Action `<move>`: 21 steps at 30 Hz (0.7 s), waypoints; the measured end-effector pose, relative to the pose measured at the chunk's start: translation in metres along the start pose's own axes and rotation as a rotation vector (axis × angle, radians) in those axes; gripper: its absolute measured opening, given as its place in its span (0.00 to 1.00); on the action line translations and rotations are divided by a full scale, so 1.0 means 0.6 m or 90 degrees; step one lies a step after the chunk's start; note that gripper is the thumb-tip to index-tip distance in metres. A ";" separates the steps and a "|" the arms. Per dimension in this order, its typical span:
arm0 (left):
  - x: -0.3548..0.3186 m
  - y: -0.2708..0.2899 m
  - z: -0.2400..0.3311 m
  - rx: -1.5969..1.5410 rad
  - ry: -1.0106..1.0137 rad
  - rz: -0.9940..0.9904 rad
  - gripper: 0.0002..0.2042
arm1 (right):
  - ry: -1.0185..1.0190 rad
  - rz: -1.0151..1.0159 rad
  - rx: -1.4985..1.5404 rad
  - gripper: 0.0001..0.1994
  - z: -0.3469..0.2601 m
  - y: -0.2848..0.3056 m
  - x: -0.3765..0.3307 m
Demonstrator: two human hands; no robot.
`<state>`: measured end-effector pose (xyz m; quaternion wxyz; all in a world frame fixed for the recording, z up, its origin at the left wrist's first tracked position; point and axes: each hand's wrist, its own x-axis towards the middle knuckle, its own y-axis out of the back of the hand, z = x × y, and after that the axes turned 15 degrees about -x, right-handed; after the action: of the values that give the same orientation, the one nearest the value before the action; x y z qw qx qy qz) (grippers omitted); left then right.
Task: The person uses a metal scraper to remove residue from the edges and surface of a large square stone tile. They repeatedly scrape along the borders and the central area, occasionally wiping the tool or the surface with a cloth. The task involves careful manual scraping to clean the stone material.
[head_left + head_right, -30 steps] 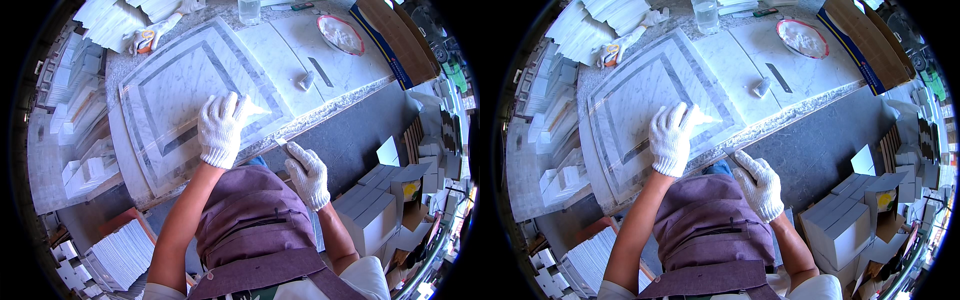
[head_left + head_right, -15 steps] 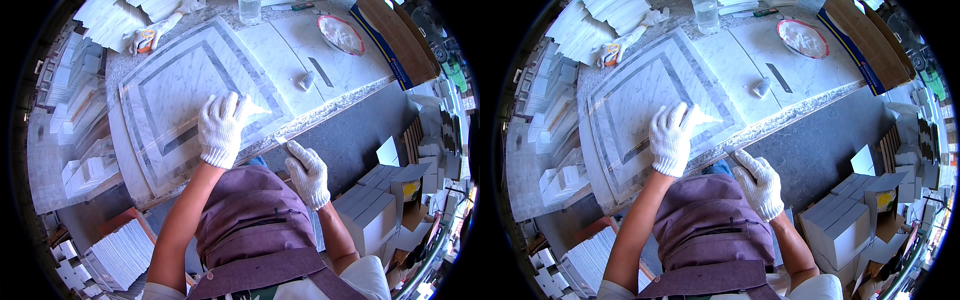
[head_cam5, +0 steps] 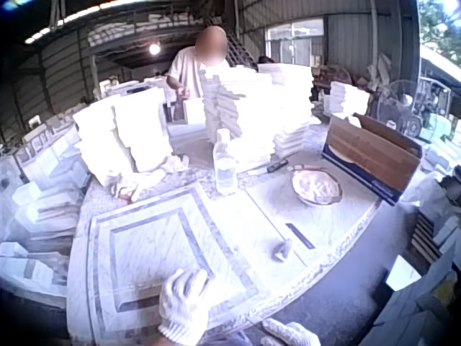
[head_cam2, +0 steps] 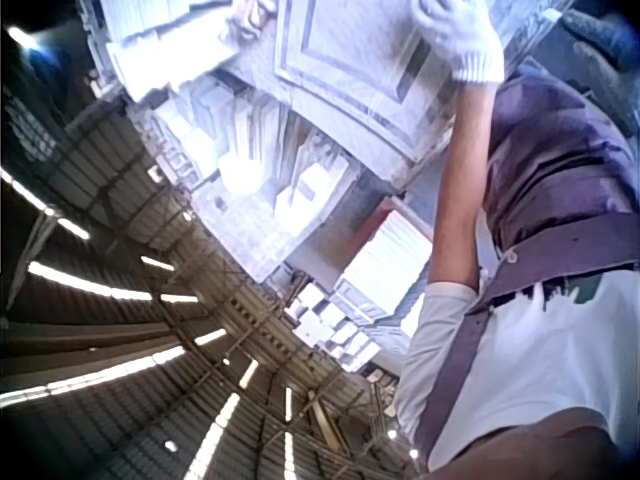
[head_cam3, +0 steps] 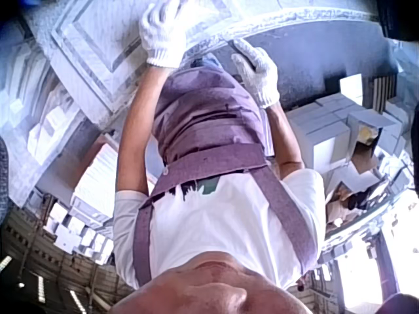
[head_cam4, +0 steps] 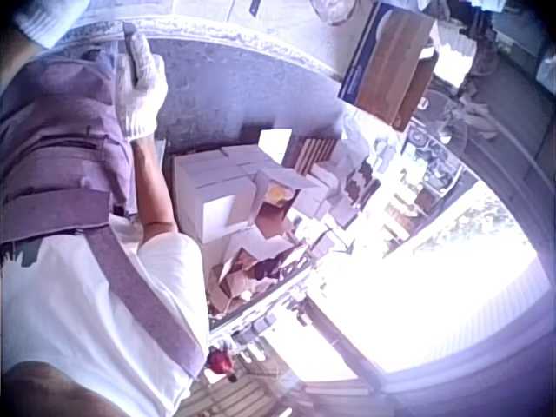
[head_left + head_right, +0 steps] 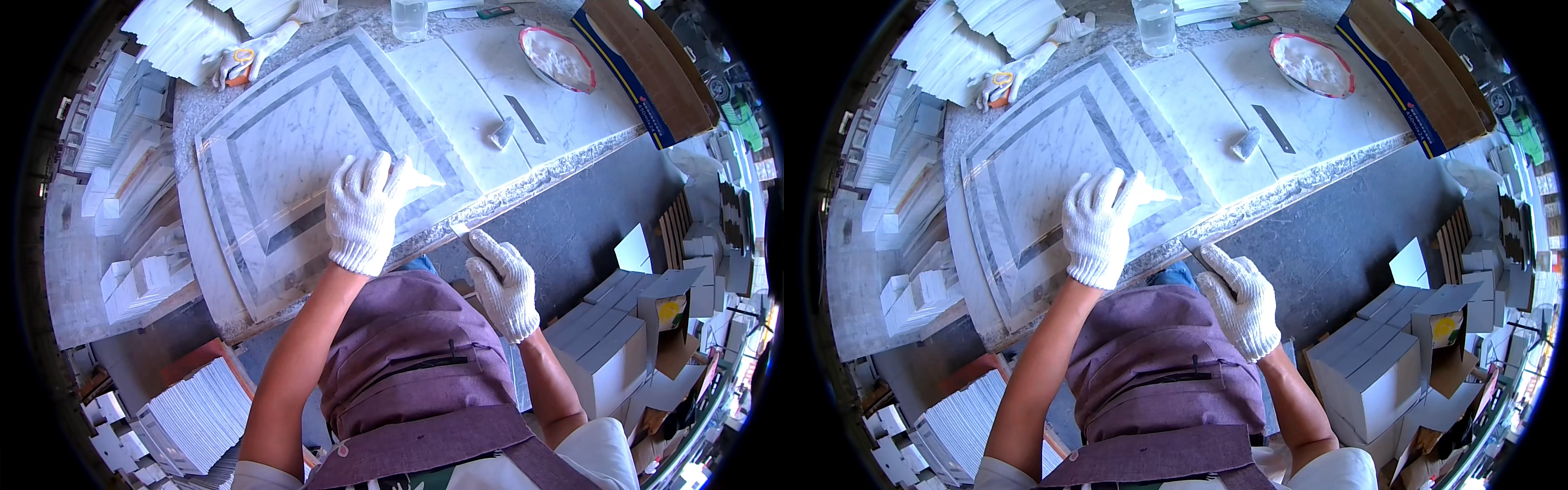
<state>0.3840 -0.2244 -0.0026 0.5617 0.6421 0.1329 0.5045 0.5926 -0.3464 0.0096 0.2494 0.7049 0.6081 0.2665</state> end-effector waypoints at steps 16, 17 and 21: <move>-0.003 -0.012 -0.007 -0.027 0.005 0.033 0.20 | -0.030 -0.006 0.007 0.17 -0.006 0.005 -0.002; -0.003 -0.011 -0.008 -0.034 0.015 0.037 0.20 | -0.034 -0.015 0.017 0.17 -0.007 0.007 -0.002; -0.007 -0.003 -0.008 -0.057 0.080 0.073 0.21 | -0.044 -0.047 0.128 0.18 -0.010 0.015 -0.006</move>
<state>0.3791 -0.2241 -0.0069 0.5508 0.5898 0.1081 0.5806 0.5950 -0.3508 0.0198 0.2075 0.7121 0.6487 0.1703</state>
